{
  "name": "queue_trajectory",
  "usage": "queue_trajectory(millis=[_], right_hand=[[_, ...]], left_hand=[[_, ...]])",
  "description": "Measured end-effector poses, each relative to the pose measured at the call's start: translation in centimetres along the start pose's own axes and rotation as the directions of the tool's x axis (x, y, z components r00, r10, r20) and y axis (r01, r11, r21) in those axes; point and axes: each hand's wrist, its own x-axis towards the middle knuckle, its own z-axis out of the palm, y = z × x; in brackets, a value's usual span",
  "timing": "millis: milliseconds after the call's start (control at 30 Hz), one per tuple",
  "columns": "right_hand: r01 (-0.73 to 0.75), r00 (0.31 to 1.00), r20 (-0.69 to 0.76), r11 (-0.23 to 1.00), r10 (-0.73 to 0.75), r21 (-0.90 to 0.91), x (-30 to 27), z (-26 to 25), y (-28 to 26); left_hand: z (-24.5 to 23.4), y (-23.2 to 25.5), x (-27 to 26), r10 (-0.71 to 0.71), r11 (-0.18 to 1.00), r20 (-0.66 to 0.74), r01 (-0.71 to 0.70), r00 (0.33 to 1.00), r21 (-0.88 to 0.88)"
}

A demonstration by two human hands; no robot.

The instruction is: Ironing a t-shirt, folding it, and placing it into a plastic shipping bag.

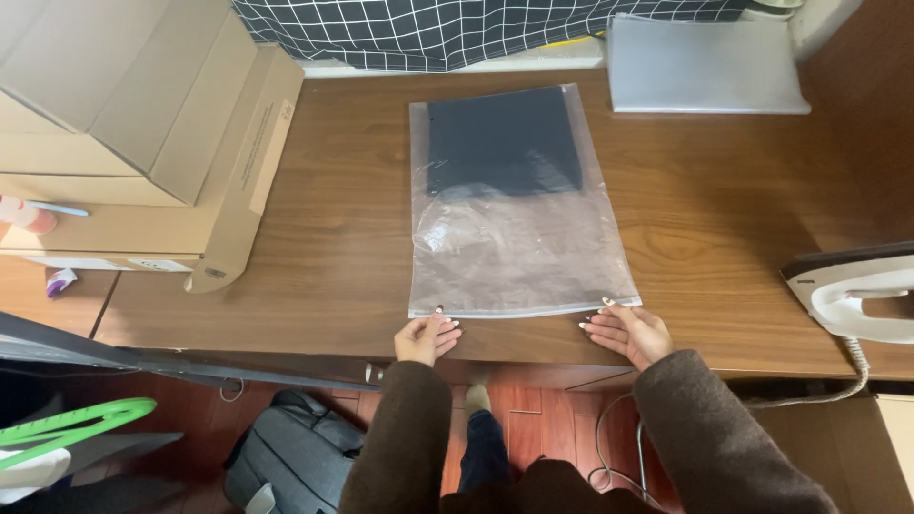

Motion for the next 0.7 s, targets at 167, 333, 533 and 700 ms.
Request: queue_trajectory(millis=[167, 333, 533, 700], right_hand=[[-0.056, 0.998, 0.020, 0.998, 0.057, -0.027, -1.8, 3.4, -0.4], [-0.082, 0.992, 0.092, 0.996, 0.085, -0.043, -2.0, 6.6, 0.7], [-0.102, 0.988, 0.118, 0.994, 0.097, 0.040, -0.3, 7.1, 2.5], [-0.068, 0.992, 0.110, 0.997, 0.064, 0.033, 1.1, 6.5, 3.1]], left_hand=[[0.0, -1.7, 1.7, 0.033, 0.995, -0.032, -0.036, 0.999, -0.088], [0.4, -0.9, 0.8, 0.034, 0.986, -0.025, -0.037, 0.999, -0.160], [0.2, -0.7, 0.6, 0.074, 0.980, -0.026, -0.078, 0.997, -0.181], [1.5, -0.6, -0.3, 0.059, 0.991, 0.029, -0.055, 0.998, -0.119]])
